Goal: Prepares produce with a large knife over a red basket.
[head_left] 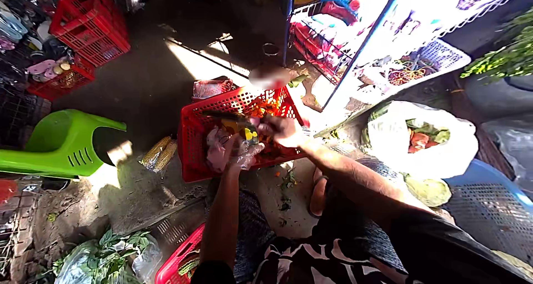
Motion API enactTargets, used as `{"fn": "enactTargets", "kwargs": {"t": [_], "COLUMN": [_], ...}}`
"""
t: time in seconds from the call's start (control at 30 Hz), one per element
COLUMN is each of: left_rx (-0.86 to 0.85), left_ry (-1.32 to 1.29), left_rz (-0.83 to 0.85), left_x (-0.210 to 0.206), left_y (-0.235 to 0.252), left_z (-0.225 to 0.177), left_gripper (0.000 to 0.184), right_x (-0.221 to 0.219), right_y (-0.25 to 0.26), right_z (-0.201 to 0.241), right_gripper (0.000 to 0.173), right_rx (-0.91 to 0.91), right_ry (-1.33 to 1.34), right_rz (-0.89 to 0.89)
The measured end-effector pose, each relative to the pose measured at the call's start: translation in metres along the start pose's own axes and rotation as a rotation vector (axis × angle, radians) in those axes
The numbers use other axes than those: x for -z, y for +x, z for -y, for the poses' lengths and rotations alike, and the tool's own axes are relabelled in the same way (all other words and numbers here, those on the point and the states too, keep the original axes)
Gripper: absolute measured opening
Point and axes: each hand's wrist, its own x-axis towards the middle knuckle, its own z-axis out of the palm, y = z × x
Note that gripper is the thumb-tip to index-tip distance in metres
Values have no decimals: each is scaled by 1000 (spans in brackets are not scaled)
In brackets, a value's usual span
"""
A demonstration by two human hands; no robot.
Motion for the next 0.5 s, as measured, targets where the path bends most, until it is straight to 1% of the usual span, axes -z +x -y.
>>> {"fn": "enactTargets", "kwargs": {"t": [0.03,0.07,0.1,0.13,0.17,0.2,0.23,0.27,0.33,0.37,0.4,0.43,0.5], "left_rx": [-4,-8,-11,-5,-8,-5,10,19,-8,-33,-45,-46,-39], "left_ry": [61,143,197,187,140,85,49,41,88,113,157,204,201], "left_rz": [-7,-32,-58,-70,-80,-64,-42,-25,-13,-41,-67,-92,-70], "left_x": [0,2,5,6,5,5,4,2,-2,-3,-1,2,3], "left_y": [-7,-9,-8,-5,-2,0,1,2,-6,-10,-11,-8,4], "left_z": [-9,-16,-21,-20,-16,-13,-10,-5,-7,-10,-13,-13,-3], "left_gripper": [61,65,65,62,55,47,44,47,64,68,72,75,74], "right_x": [5,9,15,17,13,7,2,0,2,5,12,19,21], "right_y": [6,9,5,-3,-11,-16,-16,-13,1,7,8,6,-10], "right_z": [-7,-6,6,18,27,31,28,22,1,-9,-7,3,25], "right_gripper": [43,43,41,40,39,41,42,41,42,44,44,43,41], "right_rx": [-81,-100,-74,-8,77,129,143,102,-44,-96,-118,-103,-18], "right_ry": [2,-1,12,22,26,17,6,5,-1,-31,-34,-19,34], "right_rz": [-3,-23,-30,-38,-54,-53,-51,-30,-16,-33,-28,-21,6]}}
